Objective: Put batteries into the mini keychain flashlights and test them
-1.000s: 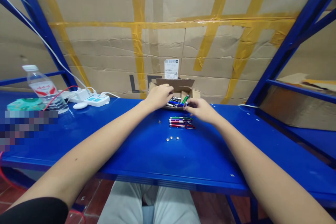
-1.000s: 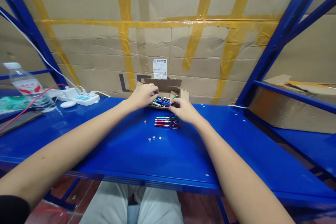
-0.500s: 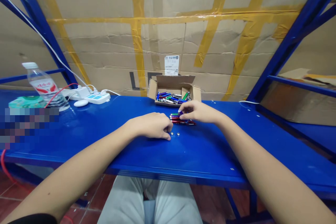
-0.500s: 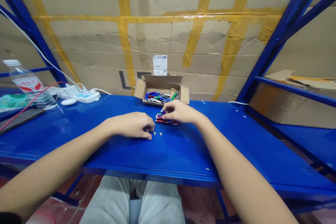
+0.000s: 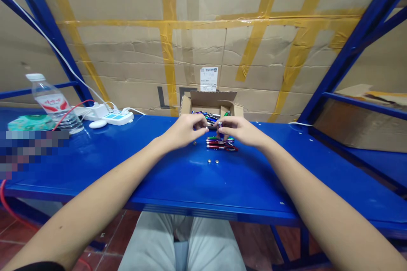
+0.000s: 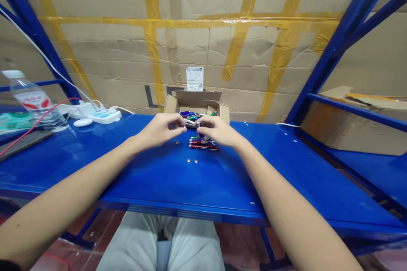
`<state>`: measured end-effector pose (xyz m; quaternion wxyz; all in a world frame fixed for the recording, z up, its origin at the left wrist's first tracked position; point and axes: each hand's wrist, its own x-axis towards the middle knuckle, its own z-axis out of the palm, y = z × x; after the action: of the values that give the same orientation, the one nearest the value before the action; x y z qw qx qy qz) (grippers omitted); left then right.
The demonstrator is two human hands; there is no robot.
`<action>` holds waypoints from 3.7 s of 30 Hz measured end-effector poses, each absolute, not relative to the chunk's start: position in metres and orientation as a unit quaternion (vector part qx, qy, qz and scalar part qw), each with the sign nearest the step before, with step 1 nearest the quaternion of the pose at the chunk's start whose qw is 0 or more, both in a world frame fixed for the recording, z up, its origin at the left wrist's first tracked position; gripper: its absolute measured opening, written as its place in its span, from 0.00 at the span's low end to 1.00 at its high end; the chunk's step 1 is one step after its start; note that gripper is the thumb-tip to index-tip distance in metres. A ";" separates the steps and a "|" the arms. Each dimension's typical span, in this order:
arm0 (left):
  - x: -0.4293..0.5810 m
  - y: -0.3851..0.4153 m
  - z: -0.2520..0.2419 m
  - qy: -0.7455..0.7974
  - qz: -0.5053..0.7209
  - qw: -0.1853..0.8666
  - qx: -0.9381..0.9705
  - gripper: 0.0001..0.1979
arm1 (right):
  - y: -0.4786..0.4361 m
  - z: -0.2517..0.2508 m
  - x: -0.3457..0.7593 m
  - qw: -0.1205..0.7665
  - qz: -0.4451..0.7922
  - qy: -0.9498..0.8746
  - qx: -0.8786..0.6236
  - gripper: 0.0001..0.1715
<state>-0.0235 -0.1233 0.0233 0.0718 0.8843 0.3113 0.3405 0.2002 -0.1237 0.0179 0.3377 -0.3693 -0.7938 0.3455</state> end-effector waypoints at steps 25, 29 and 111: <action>-0.015 -0.118 0.005 0.199 0.419 -0.001 0.886 0.06 | -0.121 0.003 0.184 0.369 0.367 -0.782 -0.343 0.12; -0.018 -0.121 0.007 0.215 0.417 -0.022 0.883 0.07 | -0.121 0.006 0.187 0.384 0.325 -0.792 -0.345 0.12; -0.046 -0.104 0.013 0.416 0.124 0.050 0.899 0.11 | -0.121 0.013 0.198 0.291 0.371 -0.793 -0.385 0.15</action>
<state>-0.0459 -0.1037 0.0134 0.0504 0.8995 0.4158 0.1244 0.1980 -0.1211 0.0128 0.2913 -0.3845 -0.7934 0.3713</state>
